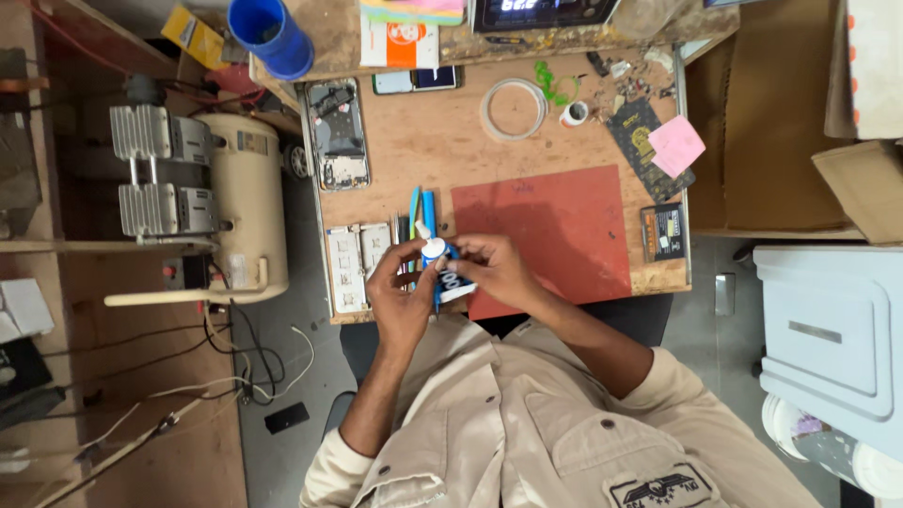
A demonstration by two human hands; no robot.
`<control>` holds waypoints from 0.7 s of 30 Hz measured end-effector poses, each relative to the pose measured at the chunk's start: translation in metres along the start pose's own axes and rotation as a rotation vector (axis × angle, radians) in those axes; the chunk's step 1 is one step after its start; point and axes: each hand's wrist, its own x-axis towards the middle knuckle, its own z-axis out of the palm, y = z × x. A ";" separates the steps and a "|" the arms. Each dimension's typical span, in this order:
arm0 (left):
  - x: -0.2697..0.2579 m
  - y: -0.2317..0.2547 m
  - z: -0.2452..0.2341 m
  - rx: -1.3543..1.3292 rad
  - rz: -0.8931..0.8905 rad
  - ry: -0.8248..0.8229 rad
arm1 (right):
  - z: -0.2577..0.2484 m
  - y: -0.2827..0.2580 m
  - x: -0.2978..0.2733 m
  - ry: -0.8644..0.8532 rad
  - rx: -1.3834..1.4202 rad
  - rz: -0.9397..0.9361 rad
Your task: The person organizes tools and components on a workbench, then applies adhesive to a small electronic part. They handle a smartphone, a battery, and a plastic film, peeling the film and applying it to the phone's edge.
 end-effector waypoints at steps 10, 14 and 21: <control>-0.008 -0.001 -0.031 -0.028 -0.144 -0.135 | -0.123 -0.044 0.038 0.452 -0.650 -0.033; -0.009 -0.003 -0.038 -0.005 -0.116 -0.146 | -0.132 -0.092 0.041 0.467 -1.000 -0.024; -0.006 0.006 -0.027 -0.048 -0.067 -0.203 | -0.067 -0.155 0.107 0.471 -1.089 -0.727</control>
